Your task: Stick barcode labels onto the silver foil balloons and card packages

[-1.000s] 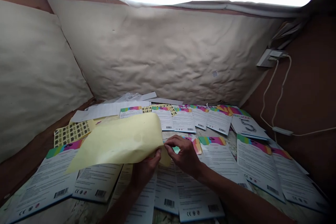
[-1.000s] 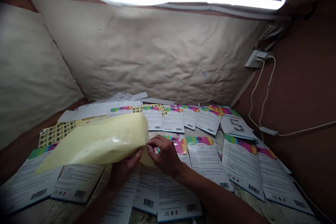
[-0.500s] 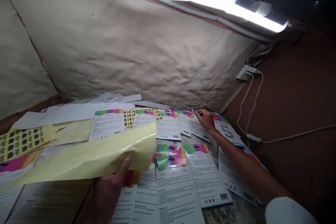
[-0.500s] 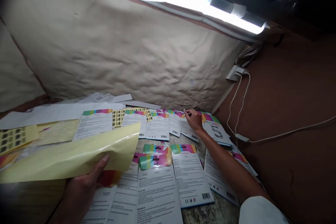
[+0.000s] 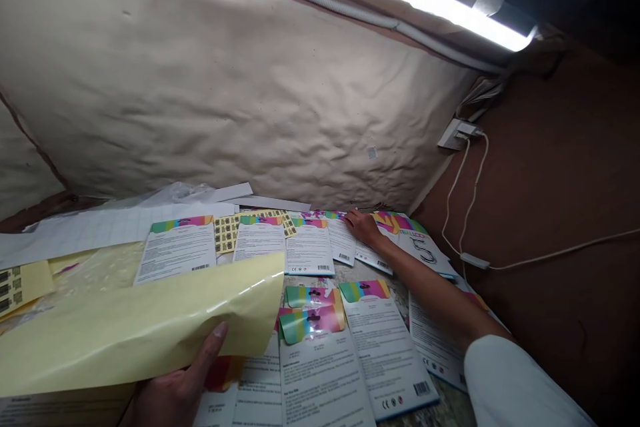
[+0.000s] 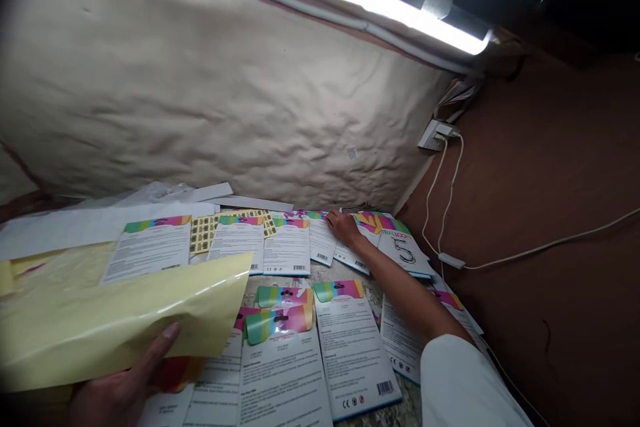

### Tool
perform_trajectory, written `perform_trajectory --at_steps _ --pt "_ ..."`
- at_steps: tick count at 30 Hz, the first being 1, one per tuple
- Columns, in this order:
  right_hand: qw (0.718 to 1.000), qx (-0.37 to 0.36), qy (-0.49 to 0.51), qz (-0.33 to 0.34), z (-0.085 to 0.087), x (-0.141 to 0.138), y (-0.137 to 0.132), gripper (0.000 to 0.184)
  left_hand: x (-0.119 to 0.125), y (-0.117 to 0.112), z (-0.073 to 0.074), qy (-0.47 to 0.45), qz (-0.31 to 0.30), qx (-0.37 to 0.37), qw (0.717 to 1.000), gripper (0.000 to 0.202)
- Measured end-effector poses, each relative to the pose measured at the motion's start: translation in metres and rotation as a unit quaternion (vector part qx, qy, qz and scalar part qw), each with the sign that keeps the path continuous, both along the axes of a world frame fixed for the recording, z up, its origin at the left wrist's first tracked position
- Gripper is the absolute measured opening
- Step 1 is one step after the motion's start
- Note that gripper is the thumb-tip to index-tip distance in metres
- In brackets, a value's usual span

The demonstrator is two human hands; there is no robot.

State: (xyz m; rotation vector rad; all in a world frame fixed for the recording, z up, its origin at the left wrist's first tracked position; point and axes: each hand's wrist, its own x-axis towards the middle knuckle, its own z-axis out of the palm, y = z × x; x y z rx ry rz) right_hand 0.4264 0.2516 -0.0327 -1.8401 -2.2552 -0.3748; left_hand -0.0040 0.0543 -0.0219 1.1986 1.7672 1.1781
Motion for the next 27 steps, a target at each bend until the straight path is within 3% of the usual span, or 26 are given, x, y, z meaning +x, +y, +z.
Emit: perform_trajectory --at_steps 11,22,27 --pt "0.996 -0.069 -0.059 0.008 -0.004 -0.005 0.005 0.033 0.001 -0.002 0.004 0.014 0.000 -0.014 1.000 0.024" --pt "0.992 -0.107 -0.035 0.058 0.001 0.004 0.009 0.029 0.005 -0.009 0.013 0.008 0.002 -0.020 1.000 0.024" --pt "0.989 -0.130 -0.005 0.075 -0.003 0.005 -0.001 0.037 -0.002 -0.007 0.011 0.017 -0.010 -0.021 1.000 0.023"
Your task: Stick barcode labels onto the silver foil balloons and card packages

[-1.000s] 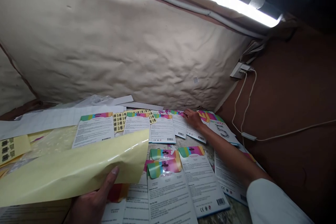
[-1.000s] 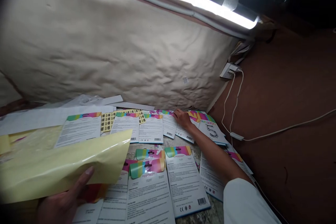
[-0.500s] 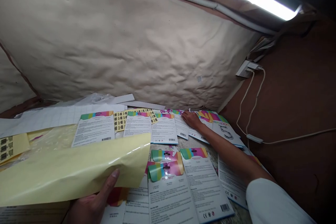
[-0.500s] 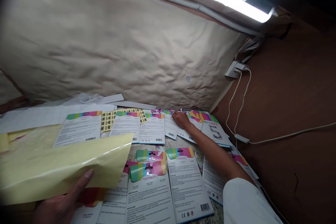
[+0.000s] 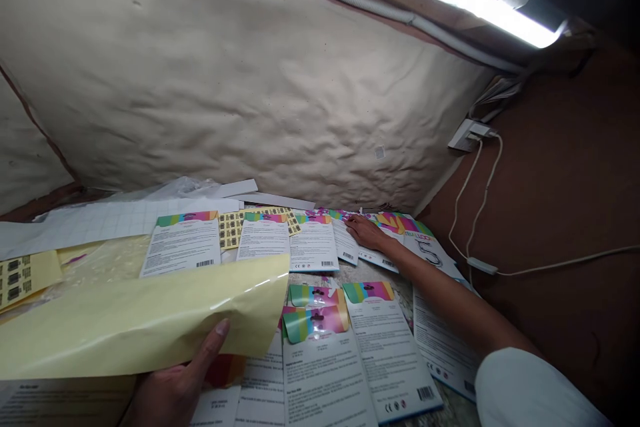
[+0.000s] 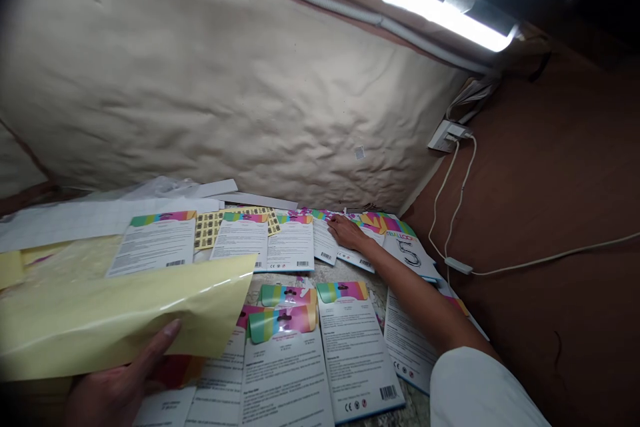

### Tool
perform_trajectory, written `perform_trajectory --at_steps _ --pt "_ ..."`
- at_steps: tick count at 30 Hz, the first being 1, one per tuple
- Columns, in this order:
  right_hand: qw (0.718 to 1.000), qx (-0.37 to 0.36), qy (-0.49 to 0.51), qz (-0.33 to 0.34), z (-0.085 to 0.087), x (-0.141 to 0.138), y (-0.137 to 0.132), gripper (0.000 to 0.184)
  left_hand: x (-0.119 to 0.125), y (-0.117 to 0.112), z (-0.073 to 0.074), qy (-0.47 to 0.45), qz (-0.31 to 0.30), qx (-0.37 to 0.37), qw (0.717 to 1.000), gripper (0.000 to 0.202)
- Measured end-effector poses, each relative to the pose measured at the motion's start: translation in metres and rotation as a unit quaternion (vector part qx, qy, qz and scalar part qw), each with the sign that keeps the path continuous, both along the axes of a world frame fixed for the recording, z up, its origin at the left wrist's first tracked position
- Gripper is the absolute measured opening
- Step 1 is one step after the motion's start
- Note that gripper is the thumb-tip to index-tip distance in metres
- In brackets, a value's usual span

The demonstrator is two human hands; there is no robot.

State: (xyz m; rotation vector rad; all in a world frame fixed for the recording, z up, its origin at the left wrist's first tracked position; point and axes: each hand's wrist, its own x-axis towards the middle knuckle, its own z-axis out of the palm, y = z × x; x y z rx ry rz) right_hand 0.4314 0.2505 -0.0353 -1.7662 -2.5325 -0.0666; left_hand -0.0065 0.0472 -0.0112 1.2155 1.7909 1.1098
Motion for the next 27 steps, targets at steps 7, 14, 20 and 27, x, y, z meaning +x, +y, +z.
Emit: perform_trajectory --at_steps 7,14,20,27 --pt "0.994 -0.017 0.101 -0.046 0.025 -0.015 -0.008 0.024 0.006 0.000 0.007 -0.051 -0.005 -0.071 0.996 0.026" --pt "0.950 0.022 0.294 -0.104 0.060 -0.090 -0.064 0.067 0.011 0.000 0.007 -0.188 0.001 -0.051 0.981 0.037" --pt "0.641 -0.372 0.671 0.010 0.050 -0.189 -0.142 0.051 0.020 -0.003 0.007 -0.307 -0.021 -0.003 0.952 0.045" --pt "0.552 -0.224 0.802 -0.038 0.050 -0.243 -0.171 0.081 0.023 0.000 0.005 -0.518 -0.072 0.057 0.850 0.054"
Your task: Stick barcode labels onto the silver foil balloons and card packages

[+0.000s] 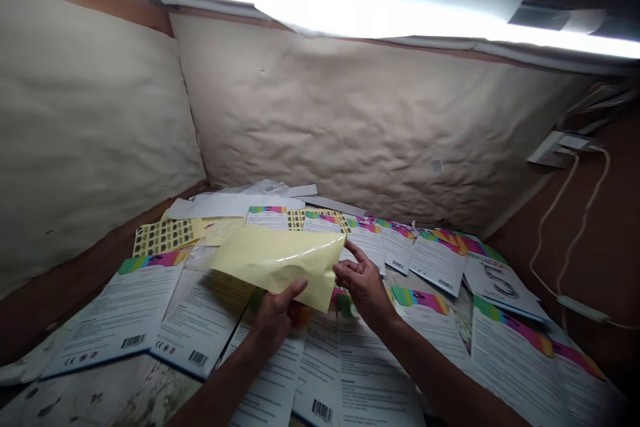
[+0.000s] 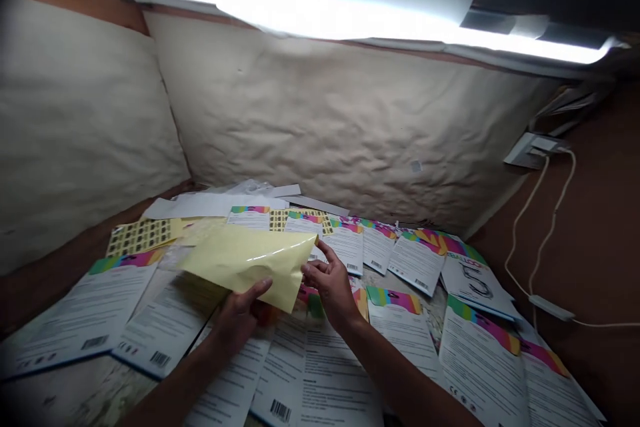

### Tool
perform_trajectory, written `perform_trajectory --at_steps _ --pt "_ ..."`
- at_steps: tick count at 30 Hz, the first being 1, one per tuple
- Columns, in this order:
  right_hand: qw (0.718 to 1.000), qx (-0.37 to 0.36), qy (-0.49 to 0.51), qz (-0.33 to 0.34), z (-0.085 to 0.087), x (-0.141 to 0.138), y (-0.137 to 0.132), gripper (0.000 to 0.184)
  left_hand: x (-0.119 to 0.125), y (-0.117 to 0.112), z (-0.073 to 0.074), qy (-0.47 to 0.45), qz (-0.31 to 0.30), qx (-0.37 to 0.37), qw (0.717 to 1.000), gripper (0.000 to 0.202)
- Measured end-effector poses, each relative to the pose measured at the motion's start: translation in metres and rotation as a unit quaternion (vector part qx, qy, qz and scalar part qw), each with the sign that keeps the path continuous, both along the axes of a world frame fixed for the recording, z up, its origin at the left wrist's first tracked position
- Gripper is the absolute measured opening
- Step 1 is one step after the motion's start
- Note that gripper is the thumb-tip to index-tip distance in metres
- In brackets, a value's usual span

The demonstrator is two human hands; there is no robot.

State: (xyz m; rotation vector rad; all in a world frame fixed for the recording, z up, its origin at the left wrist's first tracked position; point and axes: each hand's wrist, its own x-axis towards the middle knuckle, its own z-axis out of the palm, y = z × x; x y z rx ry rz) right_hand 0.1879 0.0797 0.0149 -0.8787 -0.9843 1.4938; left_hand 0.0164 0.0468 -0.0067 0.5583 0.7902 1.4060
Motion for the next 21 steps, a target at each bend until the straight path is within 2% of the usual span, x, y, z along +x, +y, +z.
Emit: perform_trajectory --at_steps 5,8,13,15,16,18,19,21 --pt "0.998 0.026 -0.048 -0.033 -0.003 -0.008 -0.011 0.094 0.002 0.007 -0.008 -0.038 0.092 -0.028 0.995 0.053" --pt "0.997 0.019 -0.066 -0.025 -0.002 -0.004 -0.010 0.097 -0.002 0.009 -0.010 -0.041 0.111 -0.034 0.992 0.051" --pt "0.992 0.033 -0.119 -0.026 -0.004 0.004 0.001 0.096 -0.006 0.009 -0.010 0.033 0.132 -0.042 0.990 0.048" --pt "0.978 0.068 -0.188 -0.061 -0.004 0.007 0.005 0.092 -0.008 0.009 -0.012 0.070 0.143 -0.039 0.987 0.047" --pt "0.960 0.105 -0.237 -0.105 -0.004 0.008 0.006 0.088 -0.008 0.009 -0.012 0.092 0.149 -0.039 0.984 0.046" --pt "0.895 0.222 -0.334 -0.194 -0.003 0.010 0.005 0.072 -0.009 0.009 -0.013 0.141 0.155 -0.041 0.977 0.043" --pt "0.857 0.291 -0.371 -0.208 -0.002 0.009 0.003 0.061 -0.009 0.009 -0.012 0.165 0.152 -0.044 0.974 0.042" --pt "0.798 0.411 -0.411 -0.161 0.000 0.005 -0.003 0.039 -0.008 0.007 -0.010 0.204 0.124 -0.053 0.970 0.041"
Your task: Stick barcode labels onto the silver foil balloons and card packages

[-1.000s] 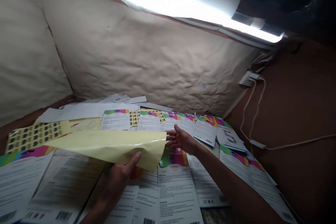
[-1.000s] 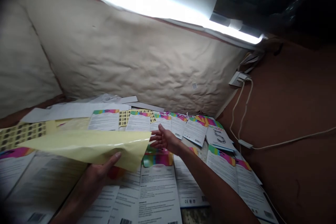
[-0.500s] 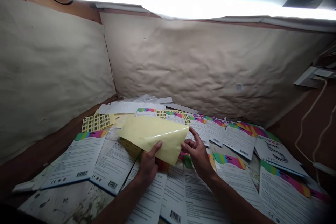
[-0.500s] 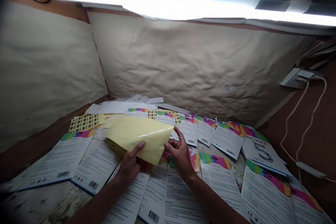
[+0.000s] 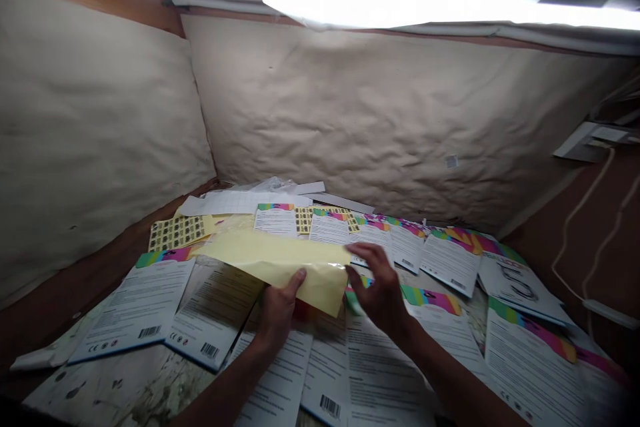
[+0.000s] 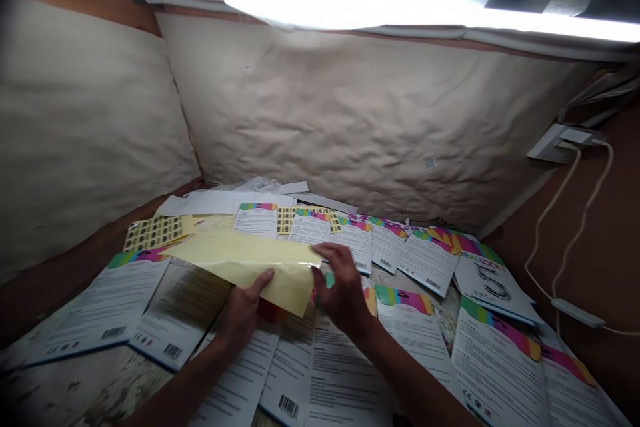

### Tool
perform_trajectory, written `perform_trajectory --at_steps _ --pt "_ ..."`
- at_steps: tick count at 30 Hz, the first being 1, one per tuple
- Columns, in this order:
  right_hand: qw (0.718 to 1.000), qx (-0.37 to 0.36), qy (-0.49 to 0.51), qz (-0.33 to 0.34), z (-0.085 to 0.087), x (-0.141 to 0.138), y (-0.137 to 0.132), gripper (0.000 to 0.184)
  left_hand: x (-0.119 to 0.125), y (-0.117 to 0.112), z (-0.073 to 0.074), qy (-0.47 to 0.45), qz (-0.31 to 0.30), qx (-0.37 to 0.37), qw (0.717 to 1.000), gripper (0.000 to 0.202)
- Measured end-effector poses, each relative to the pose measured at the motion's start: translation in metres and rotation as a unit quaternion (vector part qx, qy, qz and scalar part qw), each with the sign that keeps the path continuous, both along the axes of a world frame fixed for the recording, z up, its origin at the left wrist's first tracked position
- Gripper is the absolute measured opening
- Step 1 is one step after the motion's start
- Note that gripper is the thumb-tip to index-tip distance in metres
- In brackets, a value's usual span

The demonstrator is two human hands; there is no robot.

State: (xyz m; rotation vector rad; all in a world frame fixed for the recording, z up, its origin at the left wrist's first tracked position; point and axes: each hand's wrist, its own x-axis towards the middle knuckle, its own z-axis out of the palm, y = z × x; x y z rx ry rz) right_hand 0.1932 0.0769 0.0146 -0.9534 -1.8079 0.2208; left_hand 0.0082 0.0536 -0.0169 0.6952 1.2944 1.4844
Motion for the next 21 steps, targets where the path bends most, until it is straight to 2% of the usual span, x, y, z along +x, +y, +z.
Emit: perform_trajectory --at_steps 2,4,8,14,17,21 --pt "0.994 0.034 -0.070 0.076 0.000 -0.007 -0.007 0.026 0.001 -0.004 0.003 0.022 -0.041 -0.027 0.999 0.041" --pt "0.988 0.043 -0.112 0.100 -0.002 -0.013 -0.012 0.020 0.001 -0.005 0.003 0.061 -0.069 -0.061 0.994 0.041" --pt "0.983 0.040 -0.160 0.079 -0.010 -0.015 -0.009 0.016 0.001 0.001 -0.003 0.173 -0.064 -0.120 0.975 0.042" --pt "0.981 0.033 -0.183 0.053 -0.018 -0.008 -0.008 0.016 -0.001 0.011 -0.009 0.252 -0.101 -0.167 0.948 0.046" --pt "0.984 0.018 -0.165 0.070 -0.015 -0.006 -0.009 0.016 0.001 0.008 -0.005 0.253 -0.095 -0.182 0.946 0.047" --pt "0.991 -0.033 -0.100 0.086 -0.009 -0.003 -0.011 0.013 0.010 -0.001 -0.001 0.150 -0.085 -0.124 0.977 0.042"
